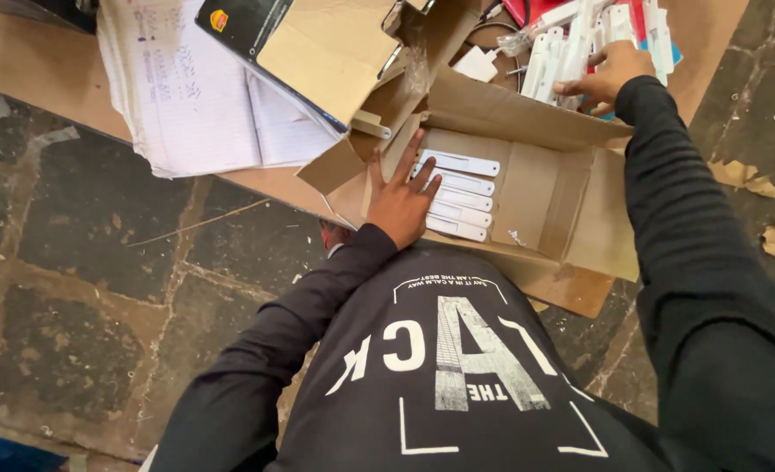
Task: The person places multiple white plastic hinges into a cardboard box, arranging them in neat rows. The person handles the hinges one at a time, aligning them carefully within the box.
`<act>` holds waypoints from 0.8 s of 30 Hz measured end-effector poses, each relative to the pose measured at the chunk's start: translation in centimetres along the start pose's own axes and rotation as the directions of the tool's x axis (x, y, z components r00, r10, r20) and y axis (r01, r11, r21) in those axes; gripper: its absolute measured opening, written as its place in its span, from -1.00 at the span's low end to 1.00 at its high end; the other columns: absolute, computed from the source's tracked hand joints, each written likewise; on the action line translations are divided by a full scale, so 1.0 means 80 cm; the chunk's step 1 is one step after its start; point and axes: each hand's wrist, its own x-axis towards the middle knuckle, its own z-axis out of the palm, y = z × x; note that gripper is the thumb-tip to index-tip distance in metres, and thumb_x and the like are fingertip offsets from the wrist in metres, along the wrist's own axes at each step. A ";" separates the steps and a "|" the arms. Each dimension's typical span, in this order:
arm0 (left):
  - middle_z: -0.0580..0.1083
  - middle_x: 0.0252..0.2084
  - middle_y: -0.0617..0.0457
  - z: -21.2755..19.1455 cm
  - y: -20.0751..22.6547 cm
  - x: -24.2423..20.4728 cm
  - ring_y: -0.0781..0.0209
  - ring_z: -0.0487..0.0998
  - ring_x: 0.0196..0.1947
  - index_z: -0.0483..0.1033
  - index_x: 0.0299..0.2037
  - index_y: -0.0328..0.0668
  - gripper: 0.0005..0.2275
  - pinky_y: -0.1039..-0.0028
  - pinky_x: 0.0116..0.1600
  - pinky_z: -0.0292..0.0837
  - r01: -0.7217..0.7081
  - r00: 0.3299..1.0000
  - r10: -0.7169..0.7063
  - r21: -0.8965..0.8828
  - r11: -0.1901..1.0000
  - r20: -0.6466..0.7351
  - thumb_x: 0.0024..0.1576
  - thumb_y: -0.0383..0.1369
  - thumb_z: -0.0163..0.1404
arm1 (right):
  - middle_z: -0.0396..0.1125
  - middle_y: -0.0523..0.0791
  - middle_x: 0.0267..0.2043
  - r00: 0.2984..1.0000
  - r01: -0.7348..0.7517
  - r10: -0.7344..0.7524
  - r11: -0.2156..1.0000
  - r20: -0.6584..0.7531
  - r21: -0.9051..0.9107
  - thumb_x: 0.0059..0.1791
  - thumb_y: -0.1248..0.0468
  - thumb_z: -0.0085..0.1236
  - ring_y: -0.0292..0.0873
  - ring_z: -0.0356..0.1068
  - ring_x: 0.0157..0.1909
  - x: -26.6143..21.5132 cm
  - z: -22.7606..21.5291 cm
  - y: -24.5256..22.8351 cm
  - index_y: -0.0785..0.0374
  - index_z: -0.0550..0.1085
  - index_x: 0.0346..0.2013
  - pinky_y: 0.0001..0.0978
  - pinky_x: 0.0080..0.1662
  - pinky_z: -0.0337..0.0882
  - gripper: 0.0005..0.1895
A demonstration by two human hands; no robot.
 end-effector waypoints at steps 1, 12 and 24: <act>0.29 0.44 0.01 0.002 0.000 -0.001 -0.04 -0.30 0.60 0.58 0.16 -0.09 -0.61 -0.61 0.36 -0.43 0.008 1.000 -0.008 -0.012 1.000 -0.006 0.08 -0.44 0.02 | 0.50 0.05 -0.31 1.000 0.020 -0.020 0.999 -0.018 -0.032 -0.23 -0.03 0.60 -0.08 0.57 -0.36 -0.006 0.000 -0.005 0.43 0.47 -0.02 -0.24 -0.26 0.60 -0.26; 0.32 0.43 0.03 -0.004 0.000 0.002 0.00 -0.29 0.60 0.59 0.12 -0.11 -0.65 -0.55 0.39 -0.40 0.014 1.000 -0.015 -0.024 1.000 -0.024 0.10 -0.44 -0.01 | 0.51 -0.04 -0.38 0.969 0.140 -0.117 0.986 -0.217 0.095 -0.08 0.16 0.51 -0.29 0.51 -0.39 -0.046 0.017 0.000 0.43 0.62 -0.26 -0.42 -0.23 0.55 -0.64; 0.33 0.43 -0.02 -0.004 0.000 -0.003 -0.05 -0.32 0.59 0.60 0.12 -0.18 -0.62 -0.53 0.39 -0.44 0.003 0.998 -0.006 -0.058 0.998 -0.057 0.07 -0.43 0.01 | 0.46 -0.01 -0.15 0.961 0.263 -0.243 0.654 -0.131 0.709 0.20 0.34 0.14 -0.14 0.52 -0.18 -0.213 -0.086 0.041 0.43 0.52 -0.05 -0.36 -0.06 0.55 -0.85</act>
